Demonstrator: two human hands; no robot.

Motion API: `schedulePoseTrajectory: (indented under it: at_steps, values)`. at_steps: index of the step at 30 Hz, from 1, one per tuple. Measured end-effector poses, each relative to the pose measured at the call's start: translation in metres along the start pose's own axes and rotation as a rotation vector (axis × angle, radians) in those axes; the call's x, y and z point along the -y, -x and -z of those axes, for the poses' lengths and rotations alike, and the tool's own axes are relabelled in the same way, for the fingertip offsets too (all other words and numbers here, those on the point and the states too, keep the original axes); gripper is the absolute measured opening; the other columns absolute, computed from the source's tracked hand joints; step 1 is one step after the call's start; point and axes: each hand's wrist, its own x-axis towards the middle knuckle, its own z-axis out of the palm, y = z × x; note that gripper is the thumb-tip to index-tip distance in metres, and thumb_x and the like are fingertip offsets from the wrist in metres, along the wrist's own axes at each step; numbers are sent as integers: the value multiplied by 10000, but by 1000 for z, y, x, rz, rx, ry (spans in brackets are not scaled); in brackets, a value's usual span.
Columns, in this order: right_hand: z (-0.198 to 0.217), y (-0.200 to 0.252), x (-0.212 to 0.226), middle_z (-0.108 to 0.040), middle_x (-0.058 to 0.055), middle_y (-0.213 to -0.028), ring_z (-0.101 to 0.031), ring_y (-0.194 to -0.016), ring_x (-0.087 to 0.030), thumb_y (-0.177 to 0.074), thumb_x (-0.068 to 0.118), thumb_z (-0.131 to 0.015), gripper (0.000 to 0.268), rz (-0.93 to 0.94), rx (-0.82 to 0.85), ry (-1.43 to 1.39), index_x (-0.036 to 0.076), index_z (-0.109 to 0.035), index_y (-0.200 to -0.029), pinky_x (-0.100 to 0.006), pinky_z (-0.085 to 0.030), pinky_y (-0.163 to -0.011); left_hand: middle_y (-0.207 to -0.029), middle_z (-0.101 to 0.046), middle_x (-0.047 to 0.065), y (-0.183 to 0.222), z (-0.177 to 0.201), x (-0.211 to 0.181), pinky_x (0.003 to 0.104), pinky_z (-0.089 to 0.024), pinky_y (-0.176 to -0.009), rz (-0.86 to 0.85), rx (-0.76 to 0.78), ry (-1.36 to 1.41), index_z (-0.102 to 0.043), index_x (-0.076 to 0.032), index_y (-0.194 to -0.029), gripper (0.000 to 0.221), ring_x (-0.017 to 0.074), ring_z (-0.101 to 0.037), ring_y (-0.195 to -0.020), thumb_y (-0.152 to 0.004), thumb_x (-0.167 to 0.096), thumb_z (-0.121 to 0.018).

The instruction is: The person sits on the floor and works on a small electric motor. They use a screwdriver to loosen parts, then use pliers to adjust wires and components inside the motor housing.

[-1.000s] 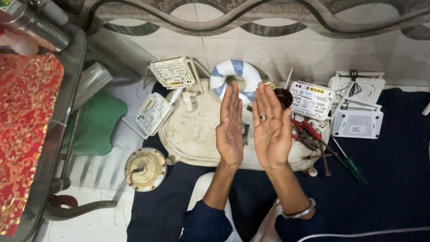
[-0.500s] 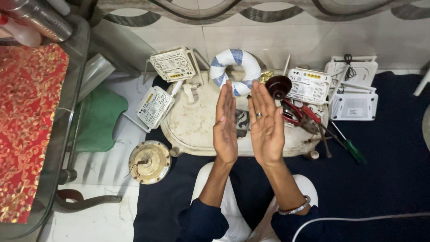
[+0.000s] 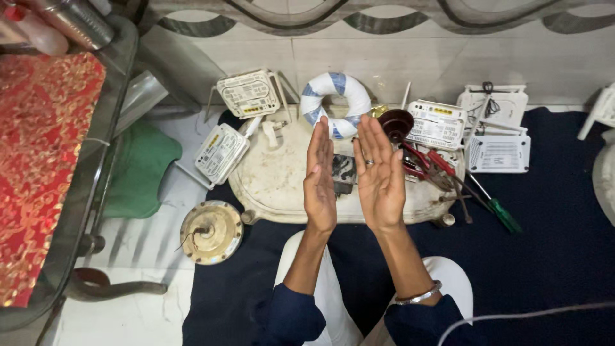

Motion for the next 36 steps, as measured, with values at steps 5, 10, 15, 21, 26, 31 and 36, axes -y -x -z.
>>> schedulePoseTrajectory:
  at_steps: [5, 10, 15, 21, 26, 31, 36]
  values:
    - [3, 11, -7, -282, -160, -1726, -210, -1645, -279, -1154, 467, -245, 650, 17, -14, -28, 36, -282, -1639, -446, -138, -1375, -1769, -195, 158, 12, 6, 6, 451, -40, -1378, -2, 24, 8, -237, -20, -1660, 724, 288, -130, -1674, -1069, -418, -364]
    - [-10, 26, -18, -287, -159, -1720, -207, -1640, -275, -1150, 458, -246, 650, 18, -34, -57, 26, -282, -1634, -443, -137, -1369, -1768, -191, 159, 26, 17, -2, 457, -55, -1368, 26, 41, 2, -243, -18, -1656, 732, 290, -132, -1669, -1062, -426, -369]
    - [-21, 30, -29, -292, -165, -1716, -219, -1636, -287, -1156, 442, -246, 640, 42, -30, -82, 15, -284, -1631, -453, -157, -1362, -1770, -184, 154, 29, 27, -7, 455, -50, -1365, 29, 65, 23, -241, -20, -1656, 730, 285, -124, -1670, -1062, -423, -371]
    - [-31, 38, -35, -285, -165, -1719, -219, -1638, -292, -1155, 436, -251, 634, 55, -24, -76, 22, -276, -1635, -452, -156, -1368, -1765, -191, 156, 31, 37, -8, 451, -55, -1363, 45, 72, -9, -238, -18, -1655, 722, 284, -126, -1667, -1070, -422, -364]
    - [-29, 37, -34, -282, -166, -1722, -216, -1638, -294, -1152, 446, -243, 644, 84, -63, -49, 21, -279, -1635, -450, -154, -1366, -1767, -205, 158, 31, 34, -5, 454, -56, -1375, 10, 87, 7, -247, -18, -1659, 701, 286, -138, -1671, -1095, -419, -356]
    - [-18, 39, -28, -291, -167, -1722, -227, -1638, -295, -1154, 466, -238, 657, 86, -68, 19, 24, -283, -1638, -452, -157, -1363, -1767, -200, 149, 31, 29, 0, 448, -44, -1376, 11, 100, 24, -236, -24, -1662, 719, 281, -131, -1674, -1091, -441, -366]
    - [-2, 44, -26, -303, -161, -1726, -231, -1647, -279, -1163, 474, -230, 661, 108, -96, 87, 25, -294, -1643, -448, -156, -1378, -1773, -194, 140, 42, 26, 12, 448, -43, -1379, 32, 112, 19, -223, -30, -1673, 745, 278, -130, -1677, -1088, -469, -365]
